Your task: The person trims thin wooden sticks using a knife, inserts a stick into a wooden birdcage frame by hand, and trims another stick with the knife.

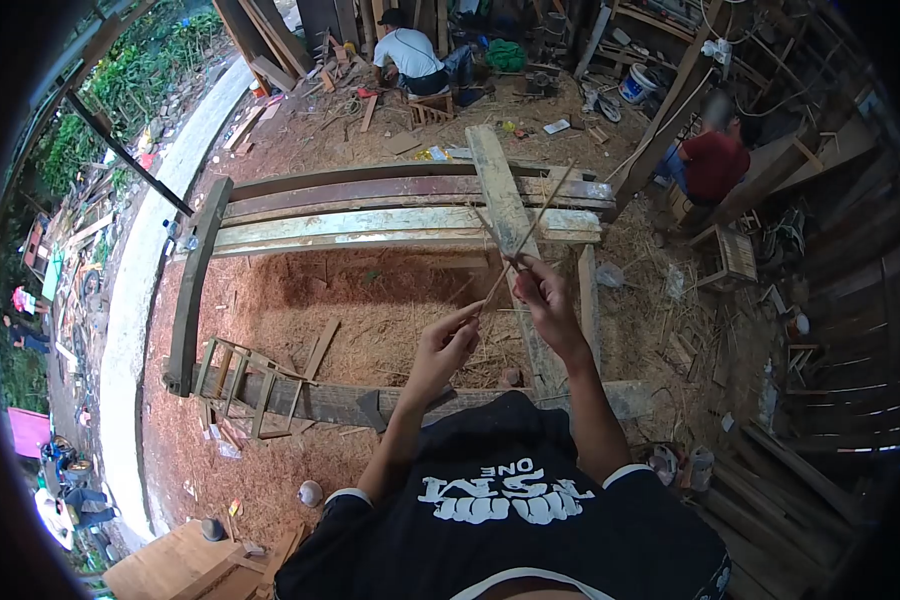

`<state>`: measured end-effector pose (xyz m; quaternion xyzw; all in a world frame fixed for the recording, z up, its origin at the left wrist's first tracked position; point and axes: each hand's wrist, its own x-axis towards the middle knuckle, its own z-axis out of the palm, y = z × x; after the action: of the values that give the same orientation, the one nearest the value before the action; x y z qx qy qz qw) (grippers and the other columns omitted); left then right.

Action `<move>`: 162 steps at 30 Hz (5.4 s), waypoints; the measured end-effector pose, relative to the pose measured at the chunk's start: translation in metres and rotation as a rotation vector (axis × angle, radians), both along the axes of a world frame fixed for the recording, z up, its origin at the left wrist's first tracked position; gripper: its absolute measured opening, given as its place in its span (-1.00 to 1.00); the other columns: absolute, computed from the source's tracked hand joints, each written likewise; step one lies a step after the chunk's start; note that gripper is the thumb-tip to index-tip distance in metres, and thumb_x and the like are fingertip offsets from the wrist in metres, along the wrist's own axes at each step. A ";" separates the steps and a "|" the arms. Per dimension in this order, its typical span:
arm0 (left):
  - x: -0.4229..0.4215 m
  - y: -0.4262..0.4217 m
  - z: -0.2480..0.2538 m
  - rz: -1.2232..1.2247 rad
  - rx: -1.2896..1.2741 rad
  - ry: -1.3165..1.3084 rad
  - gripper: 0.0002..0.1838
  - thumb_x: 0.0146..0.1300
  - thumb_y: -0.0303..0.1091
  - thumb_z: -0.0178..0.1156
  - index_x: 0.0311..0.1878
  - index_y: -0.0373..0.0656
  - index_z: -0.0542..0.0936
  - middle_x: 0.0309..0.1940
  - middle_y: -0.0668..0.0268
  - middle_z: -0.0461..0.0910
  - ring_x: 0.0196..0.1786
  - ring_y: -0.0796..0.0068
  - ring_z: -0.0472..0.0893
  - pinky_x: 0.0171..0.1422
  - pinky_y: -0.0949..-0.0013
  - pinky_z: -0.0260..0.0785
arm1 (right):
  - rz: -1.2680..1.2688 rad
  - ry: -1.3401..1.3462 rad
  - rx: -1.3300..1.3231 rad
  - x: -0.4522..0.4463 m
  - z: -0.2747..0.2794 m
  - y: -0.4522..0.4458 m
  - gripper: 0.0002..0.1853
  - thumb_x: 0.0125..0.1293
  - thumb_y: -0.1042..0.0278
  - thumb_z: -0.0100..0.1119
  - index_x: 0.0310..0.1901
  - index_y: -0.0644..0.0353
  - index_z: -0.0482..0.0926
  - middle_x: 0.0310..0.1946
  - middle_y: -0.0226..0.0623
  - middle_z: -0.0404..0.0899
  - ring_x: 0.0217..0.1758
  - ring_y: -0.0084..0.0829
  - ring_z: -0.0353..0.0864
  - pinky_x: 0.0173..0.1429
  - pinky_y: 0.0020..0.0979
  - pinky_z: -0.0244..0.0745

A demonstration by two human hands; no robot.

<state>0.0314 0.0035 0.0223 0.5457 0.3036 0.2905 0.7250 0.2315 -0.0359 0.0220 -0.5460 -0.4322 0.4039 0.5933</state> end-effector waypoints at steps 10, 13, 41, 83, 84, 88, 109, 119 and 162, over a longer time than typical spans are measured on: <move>-0.008 -0.004 -0.011 0.040 -0.209 -0.116 -0.58 0.51 -0.33 0.08 0.37 -0.22 0.44 -0.49 0.60 0.30 -0.53 0.87 0.18 -0.53 0.67 -0.01 | 0.015 -0.836 0.119 -0.042 0.000 -0.029 -0.62 0.30 -0.01 0.29 -0.21 0.20 0.60 -0.48 -0.17 0.54 -0.37 -0.11 0.56 -0.27 -0.16 0.41; -0.014 -0.012 -0.002 0.059 -0.248 -0.133 -0.60 0.52 -0.33 0.08 0.35 -0.20 0.46 -0.50 0.62 0.28 -0.53 0.87 0.17 -0.53 0.68 -0.02 | -0.003 -0.942 0.245 -0.039 0.011 -0.027 -0.62 0.23 -0.01 0.34 -0.25 0.19 0.61 -0.50 -0.24 0.54 -0.38 -0.18 0.57 -0.26 -0.21 0.38; -0.040 -0.008 0.015 0.028 -0.358 -0.100 -0.59 0.52 -0.35 0.06 0.36 -0.22 0.44 -0.51 0.62 0.22 -0.56 0.85 0.12 -0.58 0.66 -0.08 | -0.191 -1.107 0.251 0.000 0.002 0.003 -0.57 0.31 -0.15 0.19 -0.32 0.13 0.62 -0.54 -0.26 0.56 -0.44 -0.19 0.56 -0.27 -0.18 0.31; -0.019 -0.018 0.000 0.191 -0.484 -0.207 -0.65 0.53 -0.30 0.05 0.30 -0.13 0.43 -0.58 0.62 0.10 -0.62 0.81 0.07 -0.64 0.62 -0.13 | -0.474 -0.828 -0.040 -0.001 -0.031 -0.042 -0.54 0.45 -0.14 0.06 -0.30 0.16 0.59 -0.58 -0.21 0.53 -0.53 -0.11 0.56 -0.43 -0.18 0.37; -0.017 -0.017 -0.006 0.172 -0.492 -0.210 -0.64 0.53 -0.30 0.05 0.32 -0.13 0.43 -0.58 0.62 0.11 -0.62 0.81 0.07 -0.64 0.62 -0.13 | -0.421 -0.858 0.031 -0.007 -0.031 -0.040 -0.55 0.44 -0.13 0.08 -0.30 0.15 0.58 -0.58 -0.20 0.53 -0.53 -0.11 0.56 -0.44 -0.18 0.36; -0.017 -0.017 -0.015 0.054 -0.495 -0.221 -0.58 0.53 -0.31 0.05 0.38 -0.14 0.39 -0.56 0.62 0.12 -0.61 0.81 0.08 -0.63 0.63 -0.13 | -0.184 -0.885 0.163 -0.047 -0.026 -0.036 -0.63 0.42 -0.04 0.16 -0.28 0.14 0.60 -0.58 -0.22 0.54 -0.52 -0.15 0.59 -0.44 -0.19 0.39; -0.028 -0.028 -0.006 -0.009 -0.540 -0.054 -0.54 0.53 -0.27 0.04 0.42 -0.20 0.37 -0.55 0.67 0.14 -0.63 0.88 0.11 -0.65 0.67 -0.11 | -0.125 -1.145 0.276 0.011 -0.026 -0.023 -0.61 0.29 -0.11 0.27 -0.35 0.10 0.63 -0.63 -0.30 0.57 -0.57 -0.26 0.61 -0.43 -0.25 0.44; -0.026 -0.020 -0.020 0.011 -0.548 -0.096 -0.56 0.51 -0.22 0.10 0.36 -0.17 0.41 -0.52 0.64 0.16 -0.60 0.86 0.10 -0.63 0.66 -0.14 | -0.212 -0.917 -0.032 -0.018 -0.020 -0.025 -0.61 0.39 -0.10 0.18 -0.26 0.12 0.60 -0.62 -0.26 0.55 -0.53 -0.16 0.63 -0.45 -0.21 0.41; 0.029 -0.014 -0.052 -0.024 0.192 0.172 -0.77 0.59 -0.20 -0.10 -0.12 -0.13 0.43 -0.57 0.55 0.22 -0.61 0.77 0.21 -0.56 0.53 0.10 | -0.157 -0.885 -0.135 -0.002 -0.090 -0.008 -0.85 0.20 0.32 0.15 -0.24 0.02 0.68 -0.58 -0.03 0.60 -0.44 0.00 0.67 -0.35 -0.05 0.53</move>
<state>0.0607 -0.0109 -0.0297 0.6390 0.3291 0.2617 0.6441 0.2290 -0.0436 -0.0675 -0.7347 -0.5742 0.1127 0.3431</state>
